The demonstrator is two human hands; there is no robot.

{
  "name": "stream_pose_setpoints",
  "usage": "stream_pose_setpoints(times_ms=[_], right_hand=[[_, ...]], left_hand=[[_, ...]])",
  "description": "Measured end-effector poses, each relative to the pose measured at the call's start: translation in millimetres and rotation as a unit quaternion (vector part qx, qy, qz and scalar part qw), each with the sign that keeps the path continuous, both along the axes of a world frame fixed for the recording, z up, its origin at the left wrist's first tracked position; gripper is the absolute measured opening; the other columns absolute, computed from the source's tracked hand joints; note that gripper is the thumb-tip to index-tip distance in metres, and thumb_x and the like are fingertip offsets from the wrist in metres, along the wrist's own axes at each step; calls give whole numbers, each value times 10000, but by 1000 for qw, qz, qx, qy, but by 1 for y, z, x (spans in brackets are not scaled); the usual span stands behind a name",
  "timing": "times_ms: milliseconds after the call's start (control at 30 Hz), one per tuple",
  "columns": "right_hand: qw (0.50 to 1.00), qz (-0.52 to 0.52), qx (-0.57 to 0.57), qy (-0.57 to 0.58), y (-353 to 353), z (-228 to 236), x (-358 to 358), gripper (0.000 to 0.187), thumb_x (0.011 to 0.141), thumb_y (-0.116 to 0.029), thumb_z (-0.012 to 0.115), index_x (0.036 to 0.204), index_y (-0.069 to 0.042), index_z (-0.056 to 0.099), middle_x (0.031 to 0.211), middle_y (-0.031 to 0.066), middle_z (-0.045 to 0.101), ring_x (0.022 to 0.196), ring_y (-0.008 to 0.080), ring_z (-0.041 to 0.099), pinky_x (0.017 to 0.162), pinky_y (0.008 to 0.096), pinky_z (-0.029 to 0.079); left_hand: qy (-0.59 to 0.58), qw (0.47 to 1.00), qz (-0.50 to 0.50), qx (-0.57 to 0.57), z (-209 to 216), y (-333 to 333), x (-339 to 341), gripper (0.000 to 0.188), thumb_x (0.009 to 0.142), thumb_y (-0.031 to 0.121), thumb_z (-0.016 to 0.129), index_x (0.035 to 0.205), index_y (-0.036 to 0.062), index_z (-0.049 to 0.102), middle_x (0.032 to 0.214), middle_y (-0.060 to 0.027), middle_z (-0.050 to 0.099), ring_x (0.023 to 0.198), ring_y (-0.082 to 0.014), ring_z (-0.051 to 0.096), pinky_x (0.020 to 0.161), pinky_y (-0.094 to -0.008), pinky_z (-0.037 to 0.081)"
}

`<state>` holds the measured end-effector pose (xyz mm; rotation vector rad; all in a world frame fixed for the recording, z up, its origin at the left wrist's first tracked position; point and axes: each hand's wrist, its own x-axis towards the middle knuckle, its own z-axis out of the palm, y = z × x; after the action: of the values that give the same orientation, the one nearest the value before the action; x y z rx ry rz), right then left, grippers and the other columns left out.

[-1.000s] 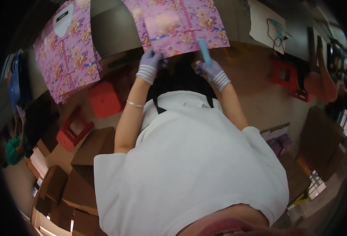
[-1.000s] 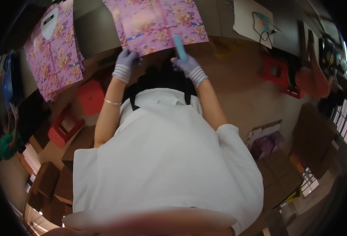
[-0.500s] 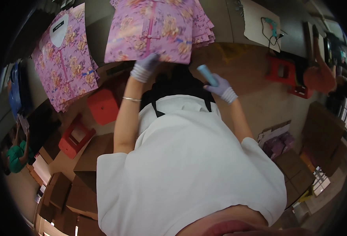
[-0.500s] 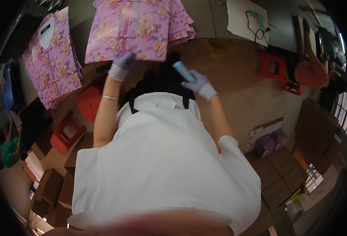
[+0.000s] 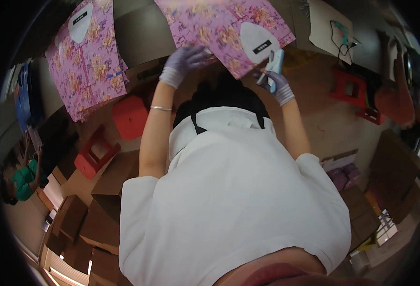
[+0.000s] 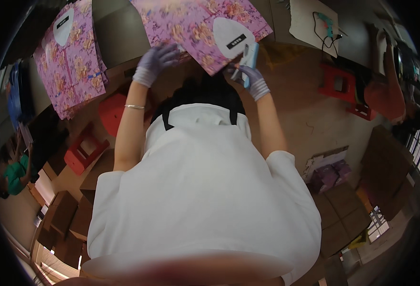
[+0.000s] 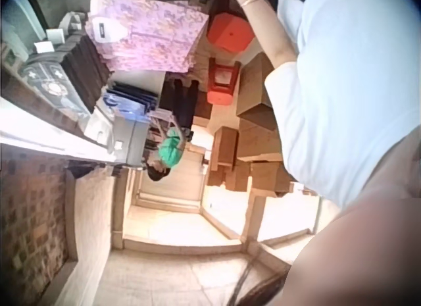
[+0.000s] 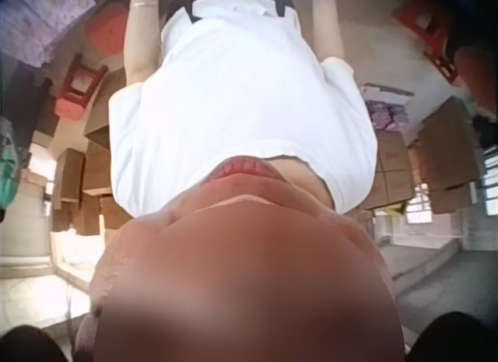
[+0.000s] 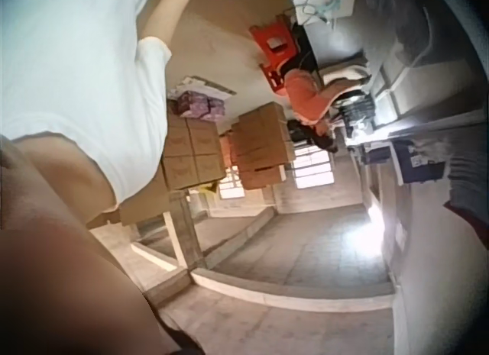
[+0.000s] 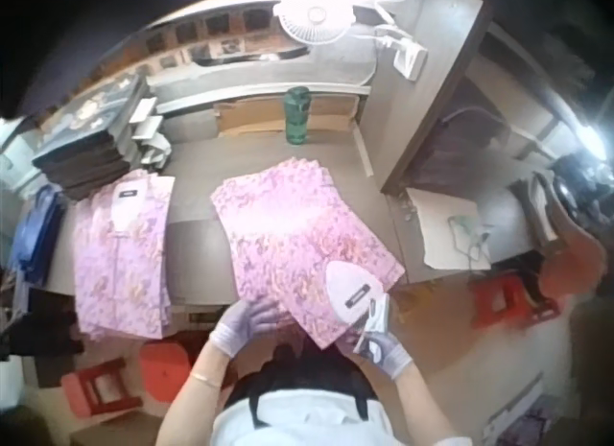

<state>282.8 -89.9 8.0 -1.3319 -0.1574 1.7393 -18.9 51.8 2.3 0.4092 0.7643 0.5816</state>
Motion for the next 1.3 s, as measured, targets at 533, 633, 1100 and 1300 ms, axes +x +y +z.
stream_pose_setpoints(times_ms=[533, 633, 1100, 1300], right_hand=[[963, 191, -79, -173, -46, -11, -12, 252, 732, -167, 612, 892, 3, 517, 779, 91, 586, 675, 178, 585, 610, 277, 479], [957, 206, -74, -188, -41, -26, -22, 256, 738, -170, 606, 898, 8, 515, 790, 93, 580, 685, 176, 582, 628, 273, 478], [949, 231, 20, -214, -14, 12, -61, 340, 738, -281, 636, 879, 3, 511, 730, 59, 561, 622, 121, 540, 583, 252, 458], [912, 275, -44, -302, 3, 31, -83, 317, 748, -323, 617, 694, -28, 517, 545, 50, 524, 475, 113, 500, 446, 260, 394]], left_hand=[[586, 700, -328, 243, 20, 0, 38, 480, 753, 474, 485, 851, 23, 616, 805, -164, 610, 746, -272, 591, 705, -353, 456], [428, 863, -255, 85, -8, -6, 48, 365, 726, 349, 584, 834, 0, 591, 723, -104, 609, 541, -172, 569, 520, -292, 468], [249, 952, -167, 68, 15, -37, 73, 174, 737, 192, 551, 785, 25, 553, 654, -73, 614, 445, -130, 538, 382, -241, 398], [242, 954, -160, 80, 27, -41, 70, 172, 748, 192, 555, 775, 22, 559, 671, -79, 620, 453, -126, 548, 378, -226, 398]])
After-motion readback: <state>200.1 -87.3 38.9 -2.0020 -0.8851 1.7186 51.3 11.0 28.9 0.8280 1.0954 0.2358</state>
